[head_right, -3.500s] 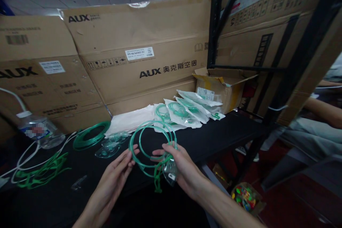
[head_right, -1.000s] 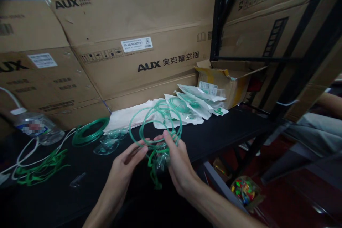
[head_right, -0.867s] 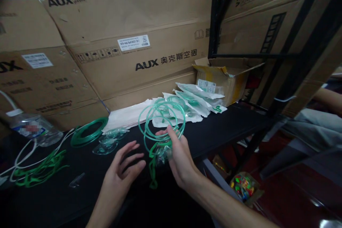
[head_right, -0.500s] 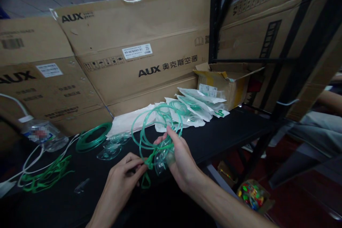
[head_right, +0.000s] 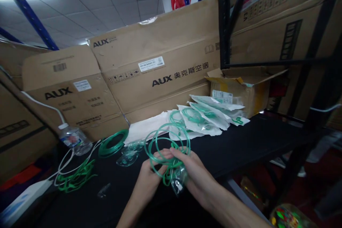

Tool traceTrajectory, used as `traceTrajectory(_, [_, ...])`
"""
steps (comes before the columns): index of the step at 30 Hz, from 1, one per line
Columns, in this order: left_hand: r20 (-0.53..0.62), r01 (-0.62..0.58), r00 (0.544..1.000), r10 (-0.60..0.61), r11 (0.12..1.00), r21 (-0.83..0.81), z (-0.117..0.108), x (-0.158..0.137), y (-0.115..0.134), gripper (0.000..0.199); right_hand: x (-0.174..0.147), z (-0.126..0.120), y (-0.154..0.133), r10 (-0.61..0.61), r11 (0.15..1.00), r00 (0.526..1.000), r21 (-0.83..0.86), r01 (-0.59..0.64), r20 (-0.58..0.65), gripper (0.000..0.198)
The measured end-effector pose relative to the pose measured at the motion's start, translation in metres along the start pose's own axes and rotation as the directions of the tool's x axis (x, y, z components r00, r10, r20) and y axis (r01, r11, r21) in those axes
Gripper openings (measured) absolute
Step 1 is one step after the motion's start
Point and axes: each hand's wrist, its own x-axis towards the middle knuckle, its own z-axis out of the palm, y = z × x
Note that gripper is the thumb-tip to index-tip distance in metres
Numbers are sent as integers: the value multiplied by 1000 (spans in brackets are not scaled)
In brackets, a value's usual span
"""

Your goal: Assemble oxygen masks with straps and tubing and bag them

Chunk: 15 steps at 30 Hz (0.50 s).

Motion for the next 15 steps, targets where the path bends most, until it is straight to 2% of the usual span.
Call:
traceTrajectory(4, [163,-21,987,6,996,88,-13,2,9,26,16,-7,0,-14,1000,998,26,16,-54,38])
traceTrajectory(6, [220,-12,975,-32,980,196,-34,2,9,27,23,-13,-1,-30,999,997,41,33,-69,31])
traceTrajectory(7, [216,-4,974,-68,948,319,-50,3,7,28,25,-16,-2,-37,998,997,46,40,-65,29])
traceTrajectory(10, [4,88,995,-104,855,511,-115,13,-6,42,28,-22,-6,-66,996,998,61,67,-19,27])
traceTrajectory(12, [-123,148,988,-91,778,611,-159,25,-18,46,27,-24,-8,-82,995,996,65,81,19,28])
traceTrajectory(15, [-137,168,985,-100,693,701,-203,43,-37,42,25,-23,-10,-92,994,994,61,88,61,31])
